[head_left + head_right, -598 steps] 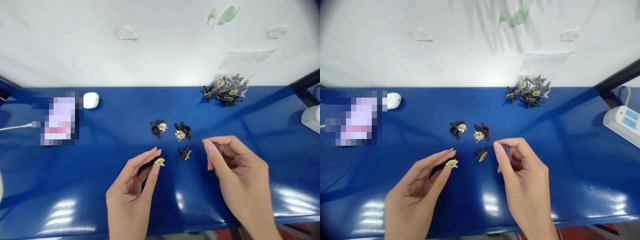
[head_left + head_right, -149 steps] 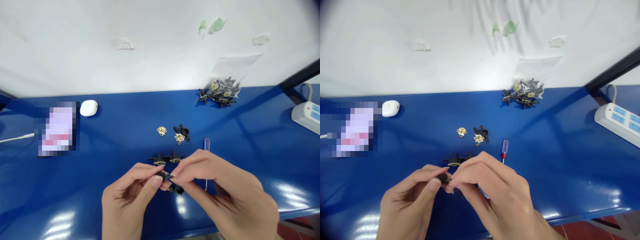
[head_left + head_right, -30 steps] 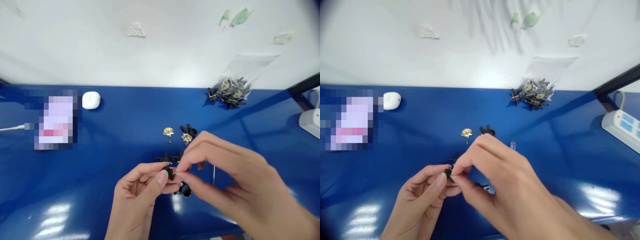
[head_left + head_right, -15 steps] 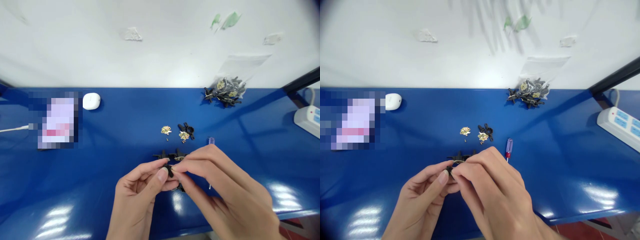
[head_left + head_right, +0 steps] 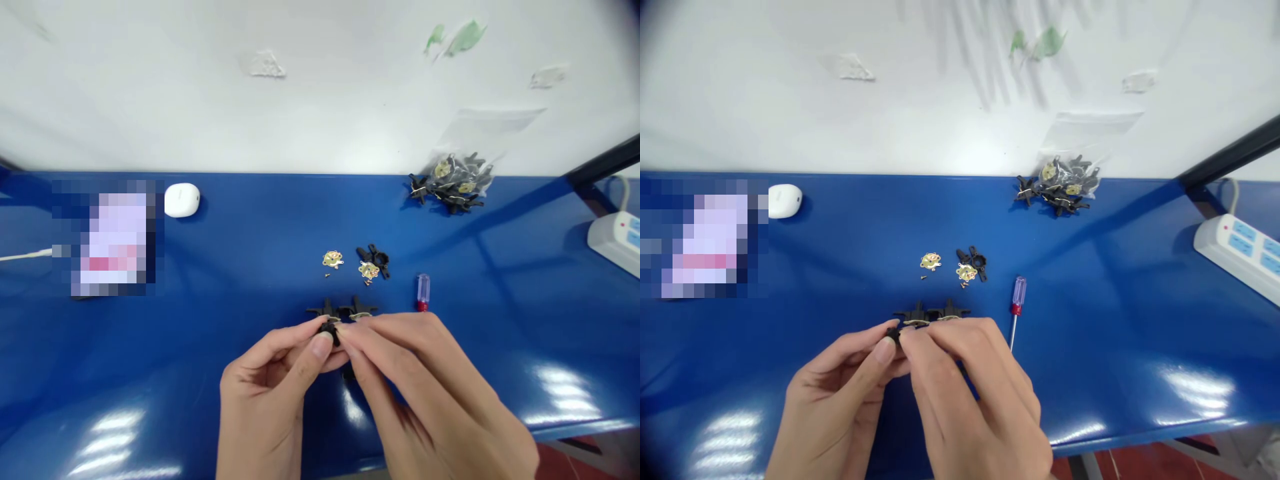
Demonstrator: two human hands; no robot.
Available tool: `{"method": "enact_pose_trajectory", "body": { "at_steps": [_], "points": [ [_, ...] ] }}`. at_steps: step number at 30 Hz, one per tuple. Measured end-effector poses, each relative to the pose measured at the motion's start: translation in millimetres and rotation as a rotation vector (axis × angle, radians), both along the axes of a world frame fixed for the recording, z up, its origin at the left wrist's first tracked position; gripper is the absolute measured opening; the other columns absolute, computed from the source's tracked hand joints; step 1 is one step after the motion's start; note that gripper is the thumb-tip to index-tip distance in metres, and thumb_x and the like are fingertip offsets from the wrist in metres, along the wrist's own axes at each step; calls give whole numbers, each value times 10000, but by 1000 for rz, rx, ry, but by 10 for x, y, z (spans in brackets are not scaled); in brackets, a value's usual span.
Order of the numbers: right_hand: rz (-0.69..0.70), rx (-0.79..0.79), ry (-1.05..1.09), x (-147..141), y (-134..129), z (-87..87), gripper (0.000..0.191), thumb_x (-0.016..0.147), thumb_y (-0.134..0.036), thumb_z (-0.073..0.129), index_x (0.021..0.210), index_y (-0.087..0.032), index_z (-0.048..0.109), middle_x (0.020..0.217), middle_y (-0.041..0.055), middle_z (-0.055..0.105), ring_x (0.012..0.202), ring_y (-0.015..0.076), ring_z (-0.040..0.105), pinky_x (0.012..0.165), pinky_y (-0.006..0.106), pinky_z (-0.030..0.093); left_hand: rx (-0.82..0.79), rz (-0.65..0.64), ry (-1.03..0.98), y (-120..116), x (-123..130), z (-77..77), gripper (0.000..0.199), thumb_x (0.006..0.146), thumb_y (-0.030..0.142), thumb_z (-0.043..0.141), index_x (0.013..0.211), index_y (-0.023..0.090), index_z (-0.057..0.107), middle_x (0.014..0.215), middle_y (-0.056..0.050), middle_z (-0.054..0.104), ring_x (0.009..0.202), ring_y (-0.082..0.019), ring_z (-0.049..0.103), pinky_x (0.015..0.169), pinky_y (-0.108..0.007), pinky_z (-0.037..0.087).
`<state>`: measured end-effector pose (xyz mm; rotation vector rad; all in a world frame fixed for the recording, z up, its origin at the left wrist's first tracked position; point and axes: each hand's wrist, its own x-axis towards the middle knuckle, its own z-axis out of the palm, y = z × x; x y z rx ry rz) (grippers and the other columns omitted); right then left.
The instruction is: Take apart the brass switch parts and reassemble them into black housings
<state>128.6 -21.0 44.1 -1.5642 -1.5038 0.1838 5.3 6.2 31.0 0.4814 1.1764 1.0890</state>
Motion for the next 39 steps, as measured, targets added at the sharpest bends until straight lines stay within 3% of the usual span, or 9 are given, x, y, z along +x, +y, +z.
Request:
{"method": "enact_pose_trajectory", "body": {
  "at_steps": [15,28,33,36,39],
  "points": [
    [-45,-42,136,-77,-68,-75,308,1023,-15,681,1088,-292,797,1039,11,811,940,201,793,797,349,669,121,12,209,-27,-24,11,119,810,250,1007,833,338,930,856,30,877,801,-144,831,804,-173,696],
    [-59,-38,375,-63,-10,-79,278,1042,-142,669,972,-342,849,907,10,800,736,191,761,659,318,682,249,72,356,-93,18,66,207,796,205,992,809,400,922,843,47,870,774,-148,786,745,-190,665],
    [133,-198,612,94,34,-86,242,975,-145,805,1041,-359,898,959,7,811,828,163,794,681,235,680,319,45,388,-63,-27,91,231,781,196,1001,815,413,928,820,44,865,742,-144,778,680,-176,640],
    [257,-262,906,160,81,-107,256,903,-120,876,992,-357,916,895,-11,793,766,126,761,670,209,661,321,3,344,-47,-76,98,242,774,197,1004,819,423,932,791,32,853,702,-148,770,641,-184,638],
    [289,-299,1080,182,113,-129,287,803,-89,947,917,-351,920,819,-25,755,706,110,714,631,205,632,305,-53,341,-38,-98,117,217,794,229,988,857,431,938,788,13,850,659,-149,754,588,-188,613]
  ]
}}
